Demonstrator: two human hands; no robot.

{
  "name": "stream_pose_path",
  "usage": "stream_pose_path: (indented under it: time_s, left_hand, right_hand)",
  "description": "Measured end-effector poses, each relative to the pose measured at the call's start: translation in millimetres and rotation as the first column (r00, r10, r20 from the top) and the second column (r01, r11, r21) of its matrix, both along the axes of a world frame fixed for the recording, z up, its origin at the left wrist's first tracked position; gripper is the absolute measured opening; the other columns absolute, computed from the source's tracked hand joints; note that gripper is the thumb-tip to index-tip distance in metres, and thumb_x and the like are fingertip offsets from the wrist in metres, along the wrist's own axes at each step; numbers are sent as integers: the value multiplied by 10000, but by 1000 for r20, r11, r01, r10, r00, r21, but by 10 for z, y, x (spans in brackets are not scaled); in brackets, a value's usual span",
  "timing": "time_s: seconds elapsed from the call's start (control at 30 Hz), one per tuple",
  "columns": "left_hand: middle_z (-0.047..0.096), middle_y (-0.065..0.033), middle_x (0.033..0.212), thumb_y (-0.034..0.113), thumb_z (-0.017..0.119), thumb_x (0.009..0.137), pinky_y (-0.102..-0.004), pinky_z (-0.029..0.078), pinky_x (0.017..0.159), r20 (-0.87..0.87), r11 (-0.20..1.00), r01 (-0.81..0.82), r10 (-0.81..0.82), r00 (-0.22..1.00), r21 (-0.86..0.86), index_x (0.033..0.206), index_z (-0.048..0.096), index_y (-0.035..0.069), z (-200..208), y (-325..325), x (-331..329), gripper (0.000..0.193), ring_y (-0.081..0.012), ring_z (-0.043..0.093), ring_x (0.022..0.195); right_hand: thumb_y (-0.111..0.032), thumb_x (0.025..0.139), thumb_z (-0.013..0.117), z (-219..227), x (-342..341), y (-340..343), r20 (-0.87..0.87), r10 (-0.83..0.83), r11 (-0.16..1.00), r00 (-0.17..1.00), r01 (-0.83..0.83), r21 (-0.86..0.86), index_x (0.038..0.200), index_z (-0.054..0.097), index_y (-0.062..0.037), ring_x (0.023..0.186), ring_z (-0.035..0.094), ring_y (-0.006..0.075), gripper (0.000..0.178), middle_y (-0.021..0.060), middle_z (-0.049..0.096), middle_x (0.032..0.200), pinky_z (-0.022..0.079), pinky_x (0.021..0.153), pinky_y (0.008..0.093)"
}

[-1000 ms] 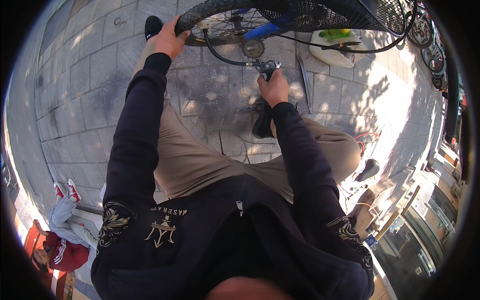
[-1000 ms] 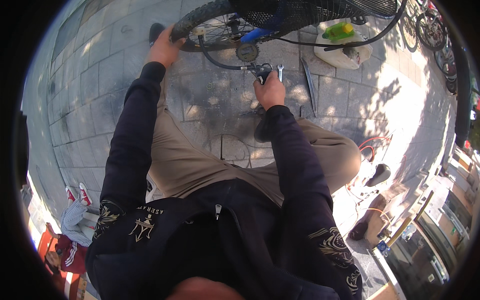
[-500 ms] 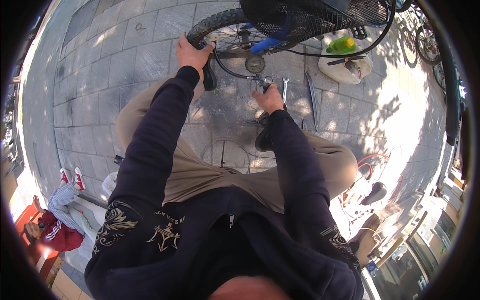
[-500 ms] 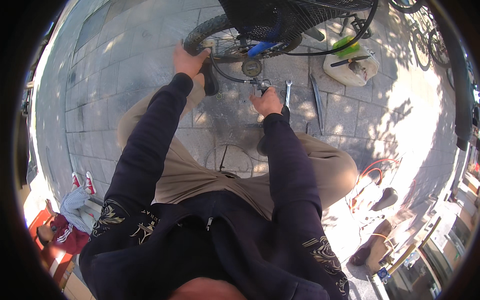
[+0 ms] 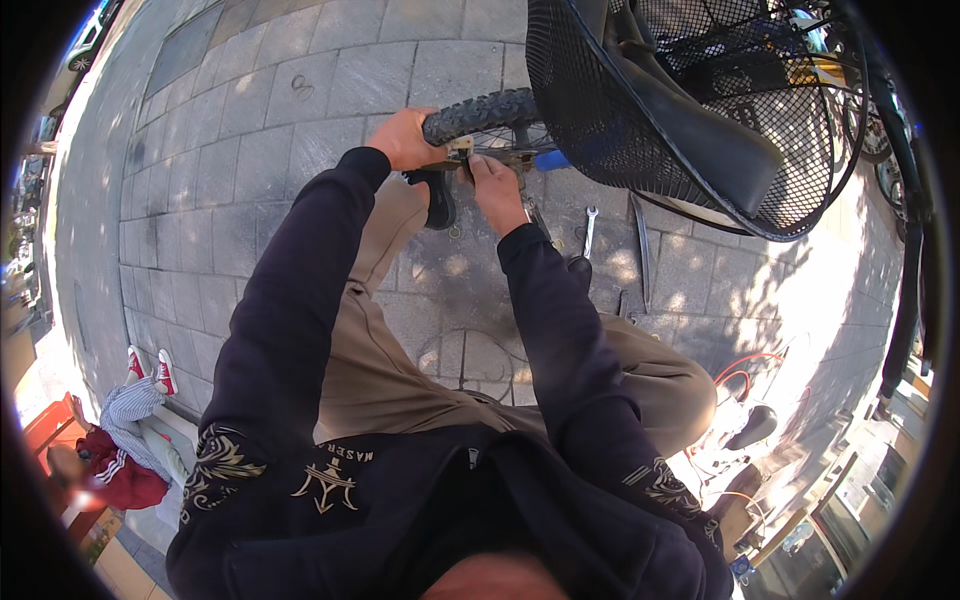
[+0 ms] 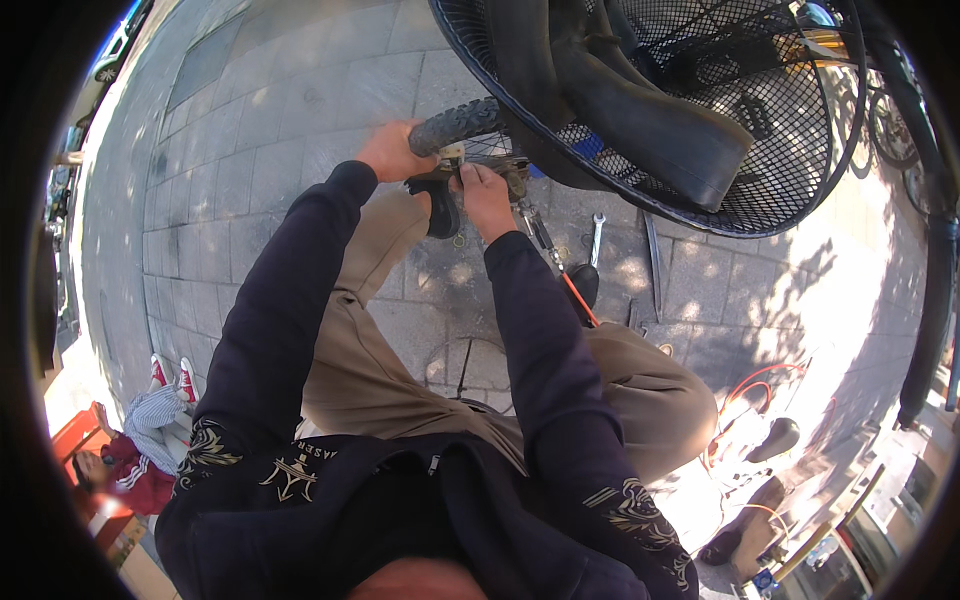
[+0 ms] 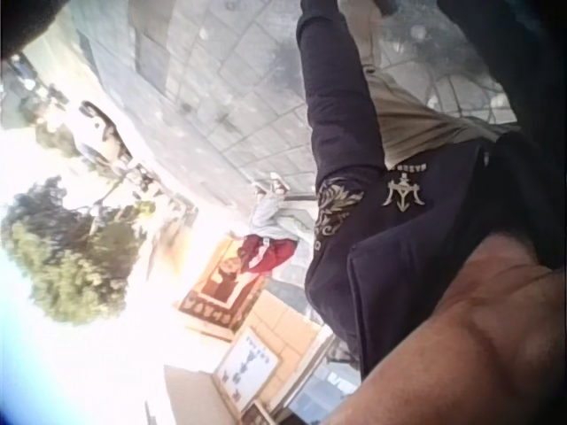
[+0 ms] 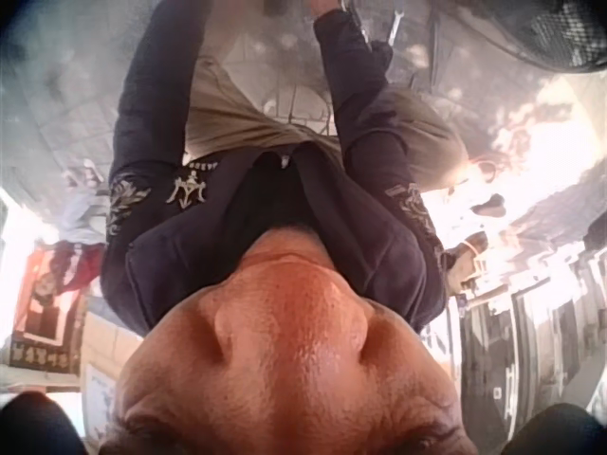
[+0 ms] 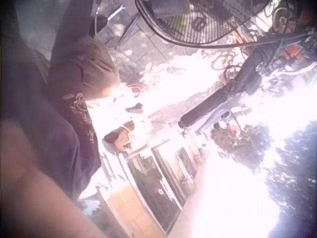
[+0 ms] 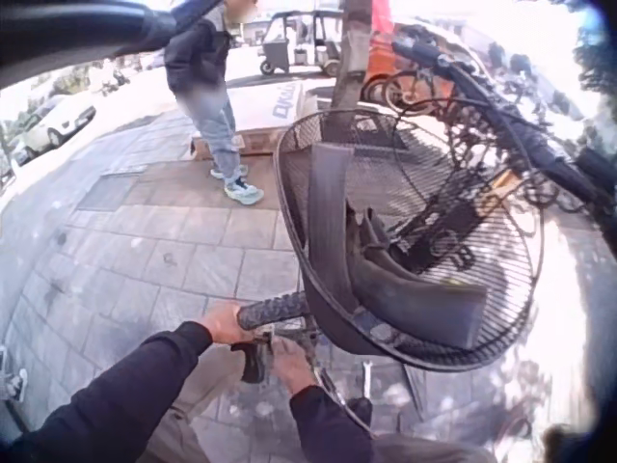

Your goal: The person sits on the ground and works on a blue bicycle, using a wrench to loosen the front wheel axle nuts and remove the wheel. They then use a hand pump to inflate the tire and reattach the wheel to the frame.

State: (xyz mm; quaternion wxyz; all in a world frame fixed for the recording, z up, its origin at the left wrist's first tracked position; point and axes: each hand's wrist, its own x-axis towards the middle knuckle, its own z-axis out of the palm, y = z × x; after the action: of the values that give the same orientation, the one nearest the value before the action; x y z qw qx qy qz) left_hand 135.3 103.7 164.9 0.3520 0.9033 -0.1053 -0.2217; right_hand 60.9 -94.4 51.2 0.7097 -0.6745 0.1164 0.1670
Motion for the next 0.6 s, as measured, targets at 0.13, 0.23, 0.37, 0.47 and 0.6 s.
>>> stream_pose_path:
  time_s: [0.13,0.23,0.37,0.47,0.6]
  left_hand:
    - [791,-112,1001,208,856,821,-374,575,880,-47,994,-5,0,999,-110,1134,744,52,-101,72,20,367,-211,729,939]
    - [790,-118,1008,213,867,826,-365,579,853,-87,996,27,-34,996,-81,1112,740,20,-72,45,37,368,-184,722,918]
    - [792,-130,1016,236,880,822,-373,584,866,-69,998,55,-56,996,-8,1121,741,-2,24,-9,34,407,-186,732,924]
    - [793,-137,1002,235,883,792,-376,588,880,-44,999,51,-51,998,-17,1120,745,-2,10,4,25,427,-203,737,918]
    - [782,-124,973,212,881,756,-368,587,887,12,999,40,-40,999,-2,1110,747,-5,-48,-4,38,437,-199,726,897]
  right_hand:
    - [-278,1114,616,103,-164,202,-191,-206,927,960,254,277,1024,741,-5,661,588,85,313,25,711,811,475,615,271]
    - [-306,1106,609,324,-161,268,-222,-295,930,929,332,155,949,714,11,588,597,110,369,42,692,722,491,604,289]
    - [-313,1112,577,317,-154,326,-164,-379,919,911,392,51,964,704,43,631,674,176,406,100,711,729,533,636,374]
    - [-332,1109,569,89,-151,367,7,-383,924,924,383,-4,997,717,40,656,716,232,416,151,727,745,547,664,394]
    - [-344,1107,559,-105,-91,378,74,-454,885,888,459,-75,1041,729,37,687,745,309,422,218,736,802,566,696,428]
